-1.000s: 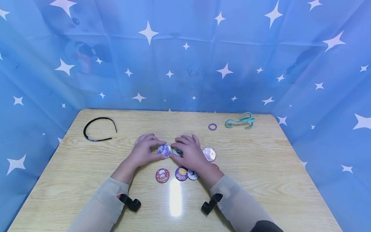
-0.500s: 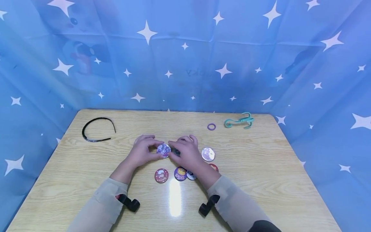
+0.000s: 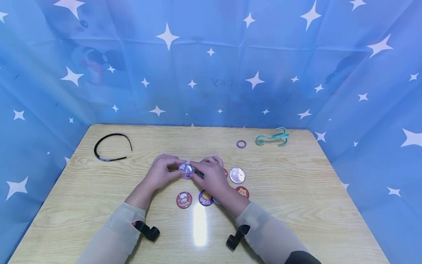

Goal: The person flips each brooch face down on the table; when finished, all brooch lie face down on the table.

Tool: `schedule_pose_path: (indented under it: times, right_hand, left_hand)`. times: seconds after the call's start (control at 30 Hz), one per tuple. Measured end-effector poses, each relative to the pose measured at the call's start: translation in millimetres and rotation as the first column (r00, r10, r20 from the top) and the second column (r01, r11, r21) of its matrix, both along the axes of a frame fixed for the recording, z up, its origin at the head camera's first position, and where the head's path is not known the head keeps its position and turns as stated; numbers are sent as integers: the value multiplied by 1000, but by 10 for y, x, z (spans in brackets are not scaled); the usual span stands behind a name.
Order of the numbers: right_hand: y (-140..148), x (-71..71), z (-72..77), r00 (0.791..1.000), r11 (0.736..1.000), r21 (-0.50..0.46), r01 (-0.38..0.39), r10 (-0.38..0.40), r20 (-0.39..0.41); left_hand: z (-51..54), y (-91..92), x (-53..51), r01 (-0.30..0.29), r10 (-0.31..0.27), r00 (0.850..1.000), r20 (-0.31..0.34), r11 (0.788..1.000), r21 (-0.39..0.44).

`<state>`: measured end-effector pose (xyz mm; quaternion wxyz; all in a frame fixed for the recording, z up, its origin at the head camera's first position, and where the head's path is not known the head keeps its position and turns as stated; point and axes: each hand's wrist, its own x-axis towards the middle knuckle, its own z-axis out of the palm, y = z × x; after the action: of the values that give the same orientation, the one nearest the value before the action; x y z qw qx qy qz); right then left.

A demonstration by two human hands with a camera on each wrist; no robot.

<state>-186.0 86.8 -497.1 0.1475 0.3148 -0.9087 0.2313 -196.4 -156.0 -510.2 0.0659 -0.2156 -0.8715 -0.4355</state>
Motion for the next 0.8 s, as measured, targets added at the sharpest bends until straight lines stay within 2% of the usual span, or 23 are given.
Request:
schedule_pose_path:
  times: [0.37,0.57,0.8]
  right_hand:
    - [-1,9,-19,1000,998,-55,-6,5,-9]
    - [-15,5,-13,1000,997,-77,5,-4,10]
    - [-25,3,2,1000,992,-123,-9,7,-17]
  left_hand:
    - [1,7,25,-17,11,998,67,997,81]
    - [1,7,32,-23,16,998,66,994,103]
    - [-19,3,11,-12,10,1000,20,994,104]
